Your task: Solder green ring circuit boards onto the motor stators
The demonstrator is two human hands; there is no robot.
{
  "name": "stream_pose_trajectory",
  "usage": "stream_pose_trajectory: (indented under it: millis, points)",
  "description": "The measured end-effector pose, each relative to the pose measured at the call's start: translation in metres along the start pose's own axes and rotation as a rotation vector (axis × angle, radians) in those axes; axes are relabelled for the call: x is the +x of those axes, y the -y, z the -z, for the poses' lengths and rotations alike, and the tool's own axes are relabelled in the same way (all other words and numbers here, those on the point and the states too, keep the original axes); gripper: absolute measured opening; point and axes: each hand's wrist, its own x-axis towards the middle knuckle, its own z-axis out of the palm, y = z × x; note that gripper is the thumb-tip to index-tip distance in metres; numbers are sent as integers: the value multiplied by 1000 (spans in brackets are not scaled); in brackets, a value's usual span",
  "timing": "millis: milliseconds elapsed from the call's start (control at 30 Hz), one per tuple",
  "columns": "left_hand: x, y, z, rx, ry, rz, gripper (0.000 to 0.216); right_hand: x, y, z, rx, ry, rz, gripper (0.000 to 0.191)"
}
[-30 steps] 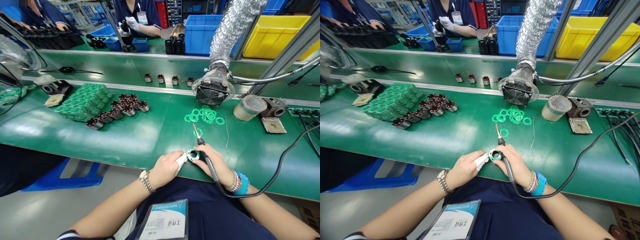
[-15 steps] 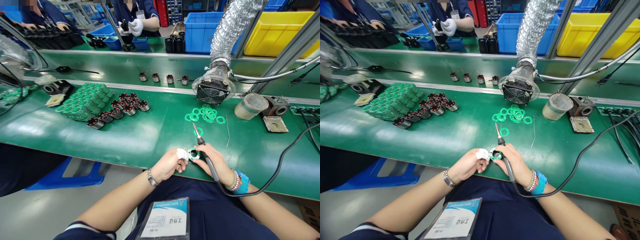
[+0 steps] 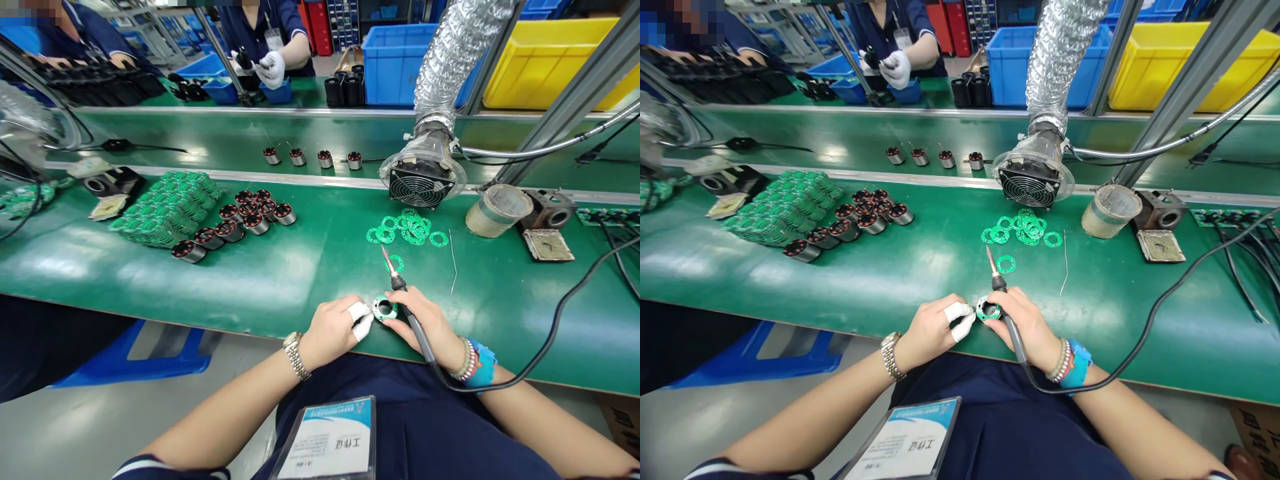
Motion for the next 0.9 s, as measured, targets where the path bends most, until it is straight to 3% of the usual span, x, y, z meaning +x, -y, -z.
stream_pose_trajectory:
  millis: [167, 267, 467, 533, 700, 900]
  points:
    - [11, -18, -12, -171, -45, 336, 14, -1, 1, -1, -6, 0, -8, 29]
    - [8, -25, -15, -295, -75, 464, 13, -1, 1, -1, -11, -2, -4, 29]
    - [0, -15, -9, -1035, 123, 764, 18, 0, -1, -1, -8, 4, 10, 26]
    - [4, -11, -9, -1171, 156, 867, 21, 0, -1, -1, -13, -4, 12, 25]
    - [13, -11, -11, -1170, 175, 928, 24, -1, -1, -3, -12, -18, 17, 26]
    - [12, -4, -9, -1130, 108, 858, 27, 0, 0, 0, 29, -8, -13, 28]
